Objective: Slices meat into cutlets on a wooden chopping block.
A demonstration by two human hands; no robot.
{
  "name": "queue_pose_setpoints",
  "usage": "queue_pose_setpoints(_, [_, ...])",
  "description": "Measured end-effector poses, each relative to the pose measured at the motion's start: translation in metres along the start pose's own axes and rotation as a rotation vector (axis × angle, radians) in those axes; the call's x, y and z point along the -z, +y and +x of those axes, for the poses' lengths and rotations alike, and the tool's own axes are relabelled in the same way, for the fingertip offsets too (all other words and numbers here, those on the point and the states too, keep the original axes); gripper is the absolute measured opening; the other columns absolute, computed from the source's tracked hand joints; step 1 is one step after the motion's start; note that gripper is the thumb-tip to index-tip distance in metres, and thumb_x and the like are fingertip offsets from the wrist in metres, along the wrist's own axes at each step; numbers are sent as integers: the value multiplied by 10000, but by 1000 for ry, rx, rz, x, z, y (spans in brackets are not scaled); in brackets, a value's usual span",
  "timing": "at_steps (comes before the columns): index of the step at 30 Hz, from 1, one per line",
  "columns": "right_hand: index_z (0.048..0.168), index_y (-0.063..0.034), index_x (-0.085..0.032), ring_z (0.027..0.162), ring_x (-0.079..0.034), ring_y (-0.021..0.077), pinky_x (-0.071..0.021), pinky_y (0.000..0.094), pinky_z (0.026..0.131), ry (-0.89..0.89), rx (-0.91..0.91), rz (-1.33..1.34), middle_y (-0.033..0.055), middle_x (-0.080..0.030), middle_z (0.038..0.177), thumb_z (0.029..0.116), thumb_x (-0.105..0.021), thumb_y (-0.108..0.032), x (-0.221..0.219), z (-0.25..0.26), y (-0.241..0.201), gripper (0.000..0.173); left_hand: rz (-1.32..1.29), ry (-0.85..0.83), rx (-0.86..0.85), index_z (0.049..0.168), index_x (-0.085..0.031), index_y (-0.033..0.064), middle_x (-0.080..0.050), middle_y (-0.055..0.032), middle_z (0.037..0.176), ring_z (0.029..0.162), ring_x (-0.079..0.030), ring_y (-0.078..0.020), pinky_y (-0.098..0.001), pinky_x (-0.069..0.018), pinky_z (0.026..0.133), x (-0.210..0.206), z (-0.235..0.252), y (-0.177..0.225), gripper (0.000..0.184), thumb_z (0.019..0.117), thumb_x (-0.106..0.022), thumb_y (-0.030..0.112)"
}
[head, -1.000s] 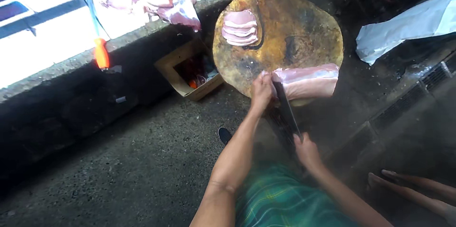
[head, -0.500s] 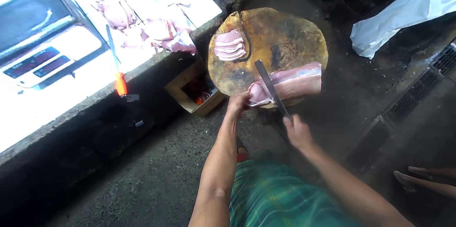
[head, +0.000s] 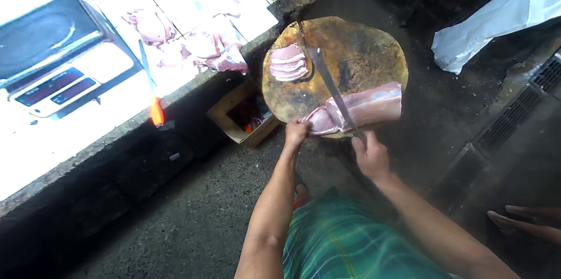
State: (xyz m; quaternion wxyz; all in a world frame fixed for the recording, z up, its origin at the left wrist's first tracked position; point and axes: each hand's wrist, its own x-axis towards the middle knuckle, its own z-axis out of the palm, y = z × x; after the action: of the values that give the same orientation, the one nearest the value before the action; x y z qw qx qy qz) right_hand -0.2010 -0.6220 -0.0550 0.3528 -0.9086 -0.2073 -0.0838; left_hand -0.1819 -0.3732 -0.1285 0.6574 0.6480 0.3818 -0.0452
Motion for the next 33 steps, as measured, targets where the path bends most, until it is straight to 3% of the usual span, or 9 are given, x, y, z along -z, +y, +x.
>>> queue_pose_setpoints(4, [1089,-11,-585,501,-556,114,-521,327,465,228,237,182,45,-571,648,1085,-374,-534,-11,24,-9,564,-20,3,-5,1087,-627,-32,-728,-143,876,723,-715,-218,-403,-621,692,-1,-1,2,267,900,-729,129])
queue_pose_setpoints(9, [1235,-55,-596,949,-721,369,-565,575,846,-572,-491,-220,183,-714,939,1068,-356,-599,-31,9,22,617,78,50,-1,1059,-642,-12,-725,-150,904,792,-717,-255,-475,-611,751,-1,2,1,263,908,-721,189])
queue_pose_setpoints(15, [1118,-40,-607,858,-694,349,-561,559,777,-725,-544,-145,184,-668,895,1055,-362,-632,5,39,1,644,230,63,45,990,-696,34,-740,-120,885,794,-729,-247,-485,-612,761,-2,-1,10,239,910,-735,256])
queue_pose_setpoints(18, [1095,-63,-617,766,-679,326,-554,546,712,-576,-445,-149,145,-641,786,1058,-389,-613,37,45,-36,597,362,94,32,956,-715,44,-731,-146,909,857,-720,-306,-566,-582,803,1,-10,16,257,919,-718,298])
queue_pose_setpoints(22, [1091,-24,-644,501,-561,149,-502,364,463,1,90,50,33,-582,641,1074,-478,-454,55,51,-61,462,412,106,31,975,-719,46,-730,-171,960,931,-712,-347,-606,-558,845,-1,-16,20,251,922,-709,291])
queue_pose_setpoints(26, [1091,-36,-575,505,-548,109,-514,326,447,205,294,407,35,-569,674,1065,-369,-592,27,65,-60,594,407,111,12,952,-715,47,-720,-170,936,912,-700,-348,-614,-547,823,1,-13,16,259,915,-713,304])
queue_pose_setpoints(28, [1063,-21,-597,511,-578,194,-532,410,475,36,82,170,73,-575,648,1072,-364,-570,-6,32,-18,597,400,114,11,950,-708,51,-718,-160,921,899,-700,-338,-602,-551,814,3,-14,12,258,912,-718,307])
queue_pose_setpoints(30, [1143,-51,-632,817,-709,352,-575,570,757,-450,-345,-139,177,-689,849,1064,-347,-610,-14,14,9,633,388,119,7,960,-711,48,-715,-164,921,906,-696,-346,-607,-549,816,4,-14,6,269,904,-722,311])
queue_pose_setpoints(33, [1164,-66,-616,1011,-700,357,-543,574,871,-743,-565,-297,177,-703,986,1061,-288,-641,-4,22,-1,670,379,151,10,956,-720,47,-723,-164,912,897,-702,-344,-609,-551,816,15,-10,-5,312,914,-719,356])
